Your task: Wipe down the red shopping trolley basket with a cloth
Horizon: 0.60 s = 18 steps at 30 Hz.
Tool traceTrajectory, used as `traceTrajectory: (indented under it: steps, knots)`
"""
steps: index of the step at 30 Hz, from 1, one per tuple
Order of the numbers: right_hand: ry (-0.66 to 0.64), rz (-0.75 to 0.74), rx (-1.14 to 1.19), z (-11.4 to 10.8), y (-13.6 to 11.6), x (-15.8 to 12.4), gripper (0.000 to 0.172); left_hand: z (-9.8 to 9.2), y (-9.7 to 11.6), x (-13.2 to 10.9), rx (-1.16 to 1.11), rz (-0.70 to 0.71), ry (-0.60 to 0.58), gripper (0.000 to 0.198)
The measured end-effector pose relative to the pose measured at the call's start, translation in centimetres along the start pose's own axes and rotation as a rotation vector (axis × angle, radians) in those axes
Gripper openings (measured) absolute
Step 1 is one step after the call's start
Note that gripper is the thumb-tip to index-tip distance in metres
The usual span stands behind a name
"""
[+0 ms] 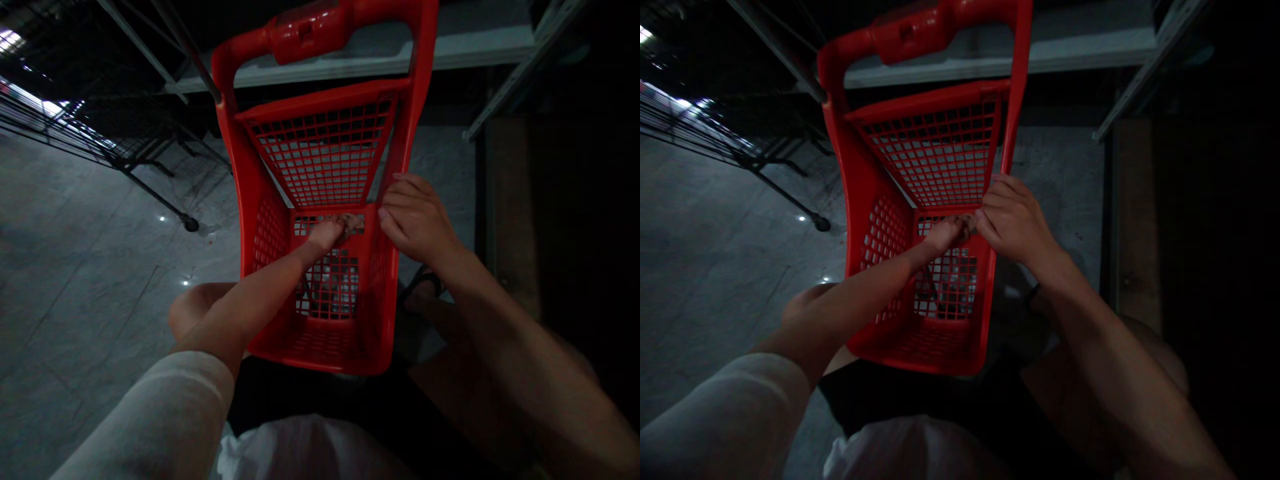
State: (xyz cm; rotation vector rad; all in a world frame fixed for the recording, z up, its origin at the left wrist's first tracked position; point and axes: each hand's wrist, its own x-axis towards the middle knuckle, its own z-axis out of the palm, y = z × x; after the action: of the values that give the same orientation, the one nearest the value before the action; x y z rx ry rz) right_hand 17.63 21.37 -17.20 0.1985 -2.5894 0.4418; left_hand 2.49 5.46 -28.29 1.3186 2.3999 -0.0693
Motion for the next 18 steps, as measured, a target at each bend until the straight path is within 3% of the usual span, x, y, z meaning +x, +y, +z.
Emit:
traceTrajectory:
  steps: [3,5,8,13,18]
  knots:
    - [-0.027,0.026,-0.008,0.0,-0.2,-0.2,0.047,-1.1,-3.7,0.5,0.038,-0.232,0.041,0.038]
    - [-0.056,0.034,-0.006,0.0,-0.1,-0.3,0.047,-1.1,-4.8,0.4,0.055,-0.316,0.066,0.041]
    - [-0.087,0.047,0.026,0.3,0.0,-0.5,0.045,-0.1,-4.6,0.1,0.064,-0.353,0.064,0.049]
    - [-0.11,0.048,0.057,0.4,0.1,-0.5,0.044,1.6,-2.7,-0.5,0.083,-0.293,0.032,0.059]
    - [-0.125,0.017,0.047,0.4,0.2,-0.7,0.045,1.3,-3.5,-0.5,0.079,-0.273,-0.017,0.051]
